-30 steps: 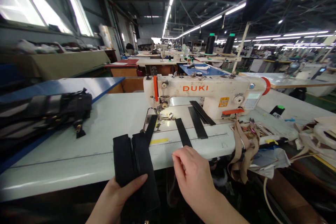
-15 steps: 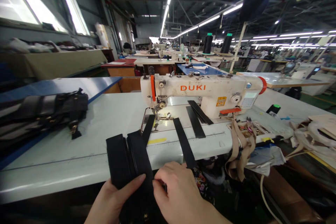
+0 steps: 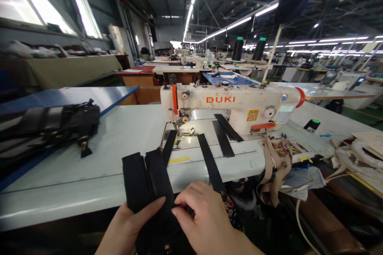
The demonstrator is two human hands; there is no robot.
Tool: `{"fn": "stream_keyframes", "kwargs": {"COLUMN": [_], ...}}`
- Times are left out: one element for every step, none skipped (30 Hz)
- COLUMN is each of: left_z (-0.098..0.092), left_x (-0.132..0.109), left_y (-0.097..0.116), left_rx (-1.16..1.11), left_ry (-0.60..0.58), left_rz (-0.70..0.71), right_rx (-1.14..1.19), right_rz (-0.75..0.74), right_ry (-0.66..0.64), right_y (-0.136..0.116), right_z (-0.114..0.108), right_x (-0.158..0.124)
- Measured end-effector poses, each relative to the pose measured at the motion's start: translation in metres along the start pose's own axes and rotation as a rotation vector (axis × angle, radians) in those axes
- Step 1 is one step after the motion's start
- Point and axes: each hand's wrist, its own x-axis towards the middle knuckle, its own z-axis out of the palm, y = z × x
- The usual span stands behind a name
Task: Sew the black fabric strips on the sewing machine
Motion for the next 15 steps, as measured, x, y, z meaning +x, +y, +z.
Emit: {"fn": "stream_keyframes", "kwargs": {"left_z": [-0.001,-0.001,-0.002,-0.003,-0.004,-0.004,-0.005,-0.005,-0.005,-0.004,-0.004,-0.004,-0.004,-0.005,-0.006], "left_x": [0.000,0.001,0.002,0.003,0.005,0.006,0.007,0.008,0.008,0.008,0.008,0.007,0.007,0.007,0.007], "left_y": [-0.001,-0.002,-0.003,-0.004,-0.005,-0.005,-0.006,-0.005,-0.005,-0.004,-0.003,-0.003,-0.002,-0.002,-0.001], "left_rx": [-0.006,-0.018,-0.033,-0.048,-0.060,-0.072,-0.086,-0.103,-0.124,-0.144,-0.157,-0.163,-0.157,-0.148,-0.136], "left_ry": [-0.004,-0.005,-0.005,-0.007,-0.011,-0.016,-0.019,-0.017,-0.012,-0.005,0.002,0.003,-0.003,-0.013,-0.023], "left_rz": [-0.010,-0.019,-0.025,-0.029,-0.035,-0.043,-0.052,-0.059,-0.064,-0.067,-0.068,-0.071,-0.077,-0.083,-0.089], "right_rx": [-0.016,-0.035,-0.056,-0.077,-0.093,-0.102,-0.099,-0.085,-0.062,-0.035,-0.014,0.001,0.009,0.012,0.011], "right_rz": [-0.012,-0.025,-0.037,-0.050,-0.063,-0.070,-0.068,-0.055,-0.035,-0.014,0.005,0.016,0.019,0.017,0.011], "right_ry": [-0.007,-0.022,-0.041,-0.063,-0.082,-0.091,-0.081,-0.057,-0.023,0.004,0.017,0.008,-0.019,-0.056,-0.080], "right_y": [0.000,0.000,0.000,0.000,0.000,0.001,0.002,0.004,0.005,0.007,0.008,0.009,0.009,0.009,0.009], "right_z": [0.001,0.001,0.001,0.000,-0.001,-0.003,-0.006,-0.009,-0.012,-0.014,-0.016,-0.018,-0.018,-0.018,-0.018], "right_x": [0.000,0.001,0.002,0.003,0.003,0.004,0.004,0.004,0.004,0.003,0.002,0.000,-0.002,-0.004,-0.006]}}
